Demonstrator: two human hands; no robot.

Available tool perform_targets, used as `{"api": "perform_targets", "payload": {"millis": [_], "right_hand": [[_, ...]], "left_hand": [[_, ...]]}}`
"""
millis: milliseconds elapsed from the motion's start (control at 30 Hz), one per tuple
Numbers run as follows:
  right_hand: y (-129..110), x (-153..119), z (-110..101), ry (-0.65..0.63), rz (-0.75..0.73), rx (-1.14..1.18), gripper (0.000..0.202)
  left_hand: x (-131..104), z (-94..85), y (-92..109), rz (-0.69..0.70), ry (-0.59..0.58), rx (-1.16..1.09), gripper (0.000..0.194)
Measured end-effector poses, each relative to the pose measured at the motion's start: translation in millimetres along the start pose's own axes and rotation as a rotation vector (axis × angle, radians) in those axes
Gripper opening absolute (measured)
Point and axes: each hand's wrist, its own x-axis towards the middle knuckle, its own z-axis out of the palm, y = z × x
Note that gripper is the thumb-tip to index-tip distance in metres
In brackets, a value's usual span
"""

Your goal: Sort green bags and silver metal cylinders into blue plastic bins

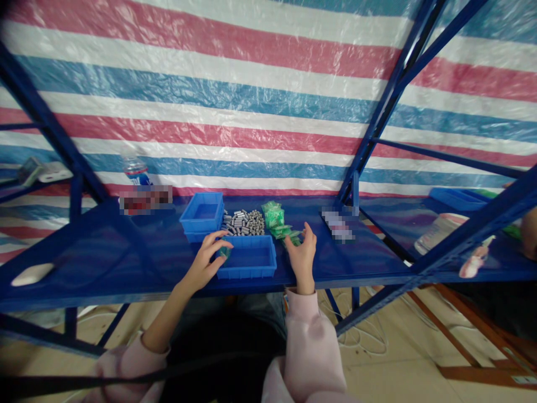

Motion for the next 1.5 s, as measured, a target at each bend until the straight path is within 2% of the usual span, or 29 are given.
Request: {"api": "perform_targets", "payload": {"millis": [367, 467, 567, 633, 700, 900, 1067, 1333, 1500], "right_hand": [[-10.1, -1.3, -7.1, 0.296, -0.002, 0.2, 0.067], [-21.2, -2.5, -11.5, 0.363, -0.027, 0.305, 0.065], [-39.5, -6.1, -17.0, 0.355, -0.045, 0.442, 0.062], [-53.7, -10.4, -20.4, 0.306, -0.076, 0.526, 0.06], [-67.5, -16.0, -23.1, 0.2, -0.114, 0.586, 0.057], [-96.9, -36.2, -21.2, -0.3, -0.19, 0.558, 0.05], [-111.1, -48.3, -8.4, -0.598, -0.258, 0.502, 0.049], [-114.5, -52.1, 4.1, -0.767, -0.282, 0.248, 0.051], [-112.9, -52.3, 8.4, -0.837, -0.211, 0.254, 0.049]], "left_hand": [[0.2, -1.6, 3.4, 0.0, 0.011, -0.016, 0.031], [0.6, -1.0, 3.3, -0.002, 0.022, -0.019, 0.032], [1.2, -0.8, 3.2, -0.004, 0.036, -0.031, 0.033], [1.7, -0.8, 3.4, -0.004, 0.051, -0.039, 0.033], [1.9, -0.9, 3.5, -0.004, 0.061, -0.044, 0.034], [1.6, -0.9, 2.9, -0.005, 0.051, -0.057, 0.039], [1.4, -0.2, 1.9, 0.002, 0.046, -0.071, 0.04], [1.9, -0.3, 2.7, 0.001, 0.04, -0.08, 0.038], [2.1, 0.2, 2.6, 0.008, 0.035, -0.068, 0.038]]}}
